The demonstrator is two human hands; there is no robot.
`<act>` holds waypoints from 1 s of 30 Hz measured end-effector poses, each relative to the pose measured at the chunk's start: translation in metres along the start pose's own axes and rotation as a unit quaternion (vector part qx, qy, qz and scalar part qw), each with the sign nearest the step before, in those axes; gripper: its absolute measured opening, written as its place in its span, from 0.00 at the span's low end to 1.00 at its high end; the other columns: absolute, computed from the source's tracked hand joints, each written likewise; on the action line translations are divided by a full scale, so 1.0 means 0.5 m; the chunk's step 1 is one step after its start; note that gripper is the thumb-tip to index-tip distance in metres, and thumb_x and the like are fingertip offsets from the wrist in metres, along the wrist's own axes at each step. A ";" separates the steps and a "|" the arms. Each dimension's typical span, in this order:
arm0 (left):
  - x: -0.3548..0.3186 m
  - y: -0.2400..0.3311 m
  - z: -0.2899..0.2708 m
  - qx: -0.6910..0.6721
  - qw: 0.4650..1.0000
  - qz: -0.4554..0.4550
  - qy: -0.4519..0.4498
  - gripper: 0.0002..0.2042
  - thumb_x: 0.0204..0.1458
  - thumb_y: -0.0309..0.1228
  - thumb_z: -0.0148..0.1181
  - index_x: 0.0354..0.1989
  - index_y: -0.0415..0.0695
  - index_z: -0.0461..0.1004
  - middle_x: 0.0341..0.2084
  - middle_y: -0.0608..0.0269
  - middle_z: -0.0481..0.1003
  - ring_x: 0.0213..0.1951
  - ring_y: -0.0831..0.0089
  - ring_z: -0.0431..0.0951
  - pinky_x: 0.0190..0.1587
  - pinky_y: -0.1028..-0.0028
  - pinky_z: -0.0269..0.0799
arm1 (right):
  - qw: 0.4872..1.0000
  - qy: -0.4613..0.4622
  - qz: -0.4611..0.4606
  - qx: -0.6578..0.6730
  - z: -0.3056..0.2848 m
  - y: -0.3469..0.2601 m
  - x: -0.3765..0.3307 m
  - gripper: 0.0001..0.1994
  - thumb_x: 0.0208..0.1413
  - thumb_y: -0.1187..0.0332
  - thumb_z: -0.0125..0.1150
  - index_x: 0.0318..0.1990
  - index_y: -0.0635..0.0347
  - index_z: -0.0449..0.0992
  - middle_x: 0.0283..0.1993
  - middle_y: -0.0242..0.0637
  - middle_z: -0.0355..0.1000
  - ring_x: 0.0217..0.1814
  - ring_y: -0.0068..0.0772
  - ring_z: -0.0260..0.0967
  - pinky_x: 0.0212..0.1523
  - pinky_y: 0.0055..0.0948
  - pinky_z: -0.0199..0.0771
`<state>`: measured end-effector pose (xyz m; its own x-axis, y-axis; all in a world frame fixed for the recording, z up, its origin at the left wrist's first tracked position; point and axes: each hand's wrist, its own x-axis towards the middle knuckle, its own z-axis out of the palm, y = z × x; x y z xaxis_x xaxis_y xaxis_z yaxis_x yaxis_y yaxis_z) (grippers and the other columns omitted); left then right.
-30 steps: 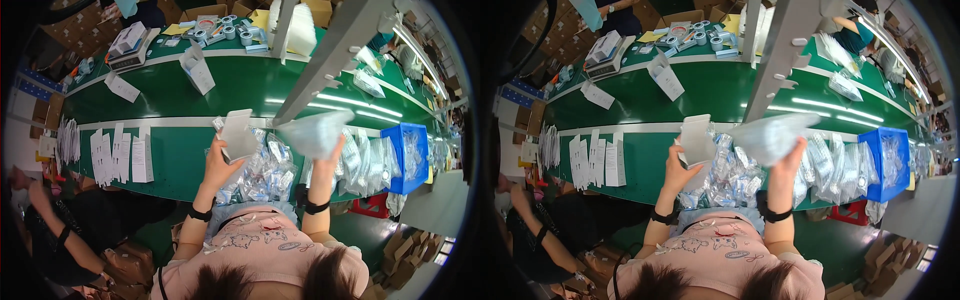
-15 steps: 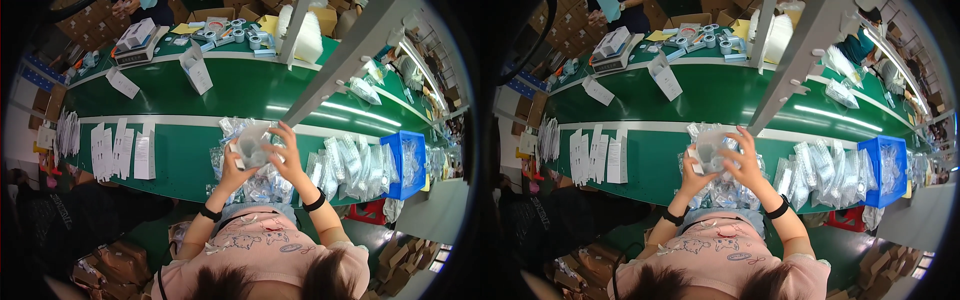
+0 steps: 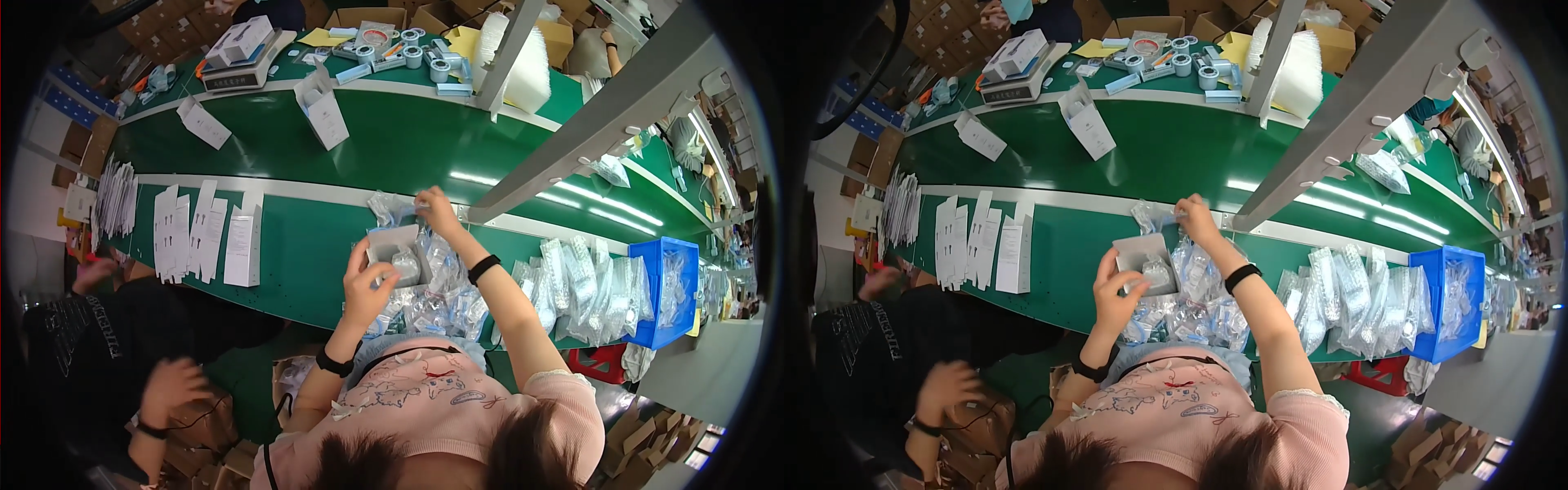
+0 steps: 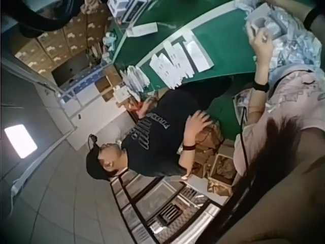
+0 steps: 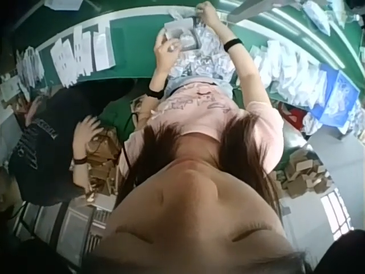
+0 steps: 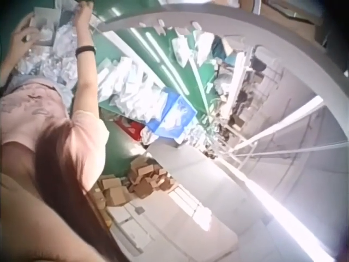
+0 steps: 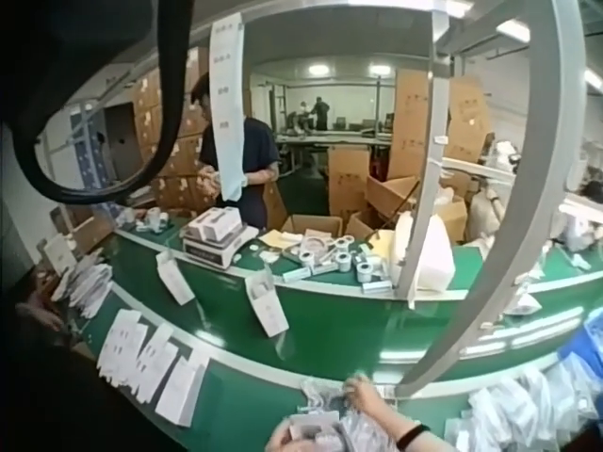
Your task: The person packages items by picking up a box, inserting a small plastic bag and a bubble-wrapped object, and then placing the box on the table. This process is repeated multiple times with additional boxes and items.
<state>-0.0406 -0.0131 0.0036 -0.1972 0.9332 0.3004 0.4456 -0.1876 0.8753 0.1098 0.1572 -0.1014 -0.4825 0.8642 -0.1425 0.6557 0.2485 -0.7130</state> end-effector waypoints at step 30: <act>0.084 -0.113 -0.055 -0.221 0.968 -0.082 0.082 0.17 0.45 0.28 0.55 0.45 0.38 0.64 0.47 0.56 0.65 0.50 0.66 0.64 0.50 0.72 0.59 | 0.936 0.061 -0.259 0.232 -0.030 -0.151 -0.181 0.32 0.30 0.72 0.68 0.48 0.54 0.62 0.61 0.45 0.47 0.63 0.46 0.43 0.61 0.38 0.45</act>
<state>-0.0979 0.0285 -0.0228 -0.3851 0.9074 0.1681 -0.0129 -0.1875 0.9822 0.1125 0.0669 -0.0245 -0.5782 0.7300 0.3643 0.0159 0.4565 -0.8896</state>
